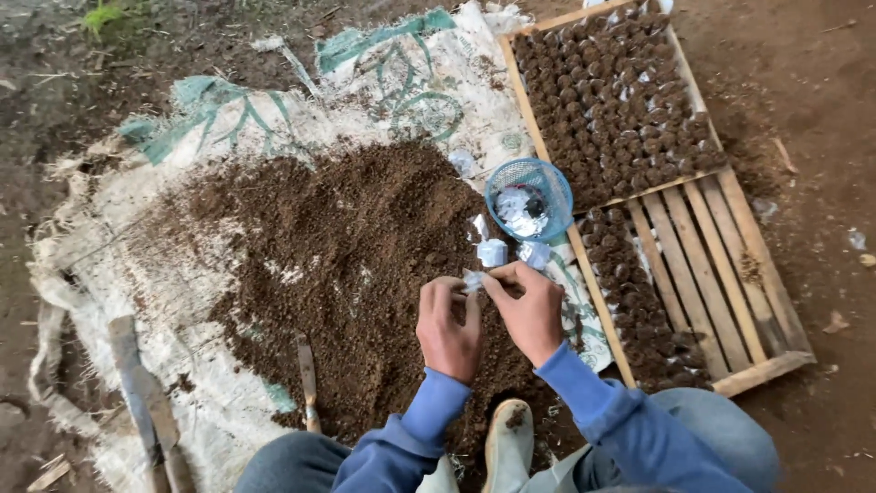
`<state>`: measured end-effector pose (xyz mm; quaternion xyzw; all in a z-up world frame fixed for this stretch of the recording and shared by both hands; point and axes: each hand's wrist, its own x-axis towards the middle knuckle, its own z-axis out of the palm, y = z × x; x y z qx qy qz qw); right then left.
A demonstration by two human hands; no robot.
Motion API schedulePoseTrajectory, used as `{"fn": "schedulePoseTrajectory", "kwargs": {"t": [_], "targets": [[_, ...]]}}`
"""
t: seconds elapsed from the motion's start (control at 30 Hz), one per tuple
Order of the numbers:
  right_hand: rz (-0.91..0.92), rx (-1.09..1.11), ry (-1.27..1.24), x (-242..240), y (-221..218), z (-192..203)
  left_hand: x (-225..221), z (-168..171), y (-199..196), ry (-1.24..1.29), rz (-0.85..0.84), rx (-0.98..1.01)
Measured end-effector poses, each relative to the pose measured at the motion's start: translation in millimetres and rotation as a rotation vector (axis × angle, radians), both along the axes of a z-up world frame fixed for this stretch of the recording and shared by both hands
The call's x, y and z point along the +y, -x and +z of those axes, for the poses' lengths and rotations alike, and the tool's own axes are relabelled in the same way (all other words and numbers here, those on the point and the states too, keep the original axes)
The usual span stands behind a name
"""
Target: A person is seen sitting on the ground, forming small balls of moist soil by hand and placing each one into a small, clear plastic bag. These bagged soil balls are then neatly arranged in a wooden tray.
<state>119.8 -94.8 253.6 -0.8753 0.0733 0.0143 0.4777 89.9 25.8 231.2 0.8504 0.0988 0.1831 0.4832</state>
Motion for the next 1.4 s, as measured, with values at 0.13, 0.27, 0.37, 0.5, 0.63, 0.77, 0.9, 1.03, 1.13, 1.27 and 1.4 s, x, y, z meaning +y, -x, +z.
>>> {"fn": "schedulePoseTrajectory", "kwargs": {"t": [0.13, 0.27, 0.37, 0.5, 0.63, 0.77, 0.9, 1.03, 1.13, 1.27, 1.4], "targets": [[-0.009, -0.057, 0.004, 12, 4, -7, 8, 17, 10, -0.055, -0.011, -0.084], [0.0, -0.083, 0.018, 17, 23, 1, 8, 8, 21, -0.165, -0.005, -0.058], [0.013, -0.093, 0.031, 15, 39, 0, 4, 0, 28, -0.153, -0.032, -0.018], [0.057, -0.068, 0.06, 9, 63, 5, -3, 11, 40, -0.101, -0.078, 0.031], [0.061, -0.077, 0.082, 1, 81, 5, -5, 9, 47, -0.031, -0.13, 0.082], [0.085, -0.072, 0.065, -1, 90, 2, -5, -2, 53, 0.246, -0.101, 0.212], [0.107, -0.098, 0.136, 2, 90, -4, -2, -16, 53, 0.277, -0.113, 0.244], [0.141, -0.119, 0.163, 6, 85, -33, 2, -21, 46, 0.275, -0.155, 0.3], [0.148, -0.114, 0.238, 5, 84, -52, 0, -28, 41, 0.312, -0.243, 0.312], [0.122, -0.019, 0.099, 12, 77, -66, -1, -44, 31, 0.155, -0.069, 0.252], [0.133, 0.067, 0.059, 21, 81, -74, -1, -50, 20, 0.199, 0.133, 0.465]]}}
